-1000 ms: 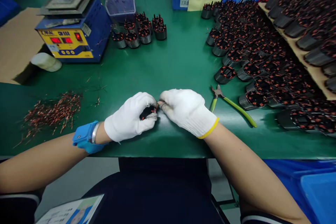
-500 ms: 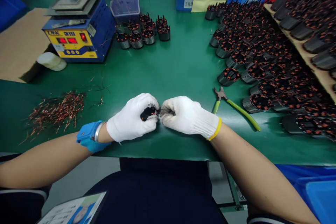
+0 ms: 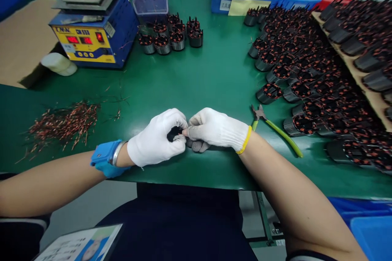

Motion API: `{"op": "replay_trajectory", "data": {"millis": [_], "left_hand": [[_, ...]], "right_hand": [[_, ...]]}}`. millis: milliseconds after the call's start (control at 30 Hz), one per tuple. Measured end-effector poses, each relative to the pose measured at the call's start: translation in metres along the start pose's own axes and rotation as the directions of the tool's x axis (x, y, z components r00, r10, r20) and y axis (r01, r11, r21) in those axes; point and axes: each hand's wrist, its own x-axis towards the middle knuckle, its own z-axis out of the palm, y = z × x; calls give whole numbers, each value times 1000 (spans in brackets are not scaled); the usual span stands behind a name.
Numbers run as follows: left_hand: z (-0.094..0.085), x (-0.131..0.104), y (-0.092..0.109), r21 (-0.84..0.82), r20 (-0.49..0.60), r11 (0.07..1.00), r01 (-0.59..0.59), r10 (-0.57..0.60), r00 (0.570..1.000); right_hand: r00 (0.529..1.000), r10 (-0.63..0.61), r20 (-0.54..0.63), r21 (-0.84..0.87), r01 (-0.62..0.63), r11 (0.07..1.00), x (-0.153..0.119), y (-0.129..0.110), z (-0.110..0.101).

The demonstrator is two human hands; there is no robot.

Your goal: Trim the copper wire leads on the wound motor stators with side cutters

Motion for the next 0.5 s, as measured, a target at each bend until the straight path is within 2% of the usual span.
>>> {"op": "replay_trajectory", "data": {"millis": [167, 267, 333, 400, 433, 467, 500], "left_hand": [[1, -5, 0, -97, -72, 995, 11, -18, 997], [-6, -5, -4, -236, -36, 967, 96, -107, 994], [-16, -3, -11, -421, -37, 891, 168, -202, 979], [-27, -1, -18, -614, -23, 754, 233, -312, 950], [-33, 0, -20, -683, 55, 669, 292, -352, 934], [-38, 1, -21, -715, 196, 580, 390, -369, 908], [-42, 2, -20, -705, 364, 497, 506, -358, 860]], "right_hand": [[997, -18, -81, -53, 14, 998, -4, 3, 6], [986, -86, -144, -114, 69, 991, -7, 10, 10], [974, -128, -189, -110, 108, 988, -11, 14, 11], [957, -179, -228, -53, 172, 984, -16, 16, 11], [948, -211, -239, -18, 213, 977, -18, 16, 12], [938, -243, -245, 16, 255, 967, -21, 15, 12], [931, -271, -246, 46, 290, 956, -23, 14, 12]]}}
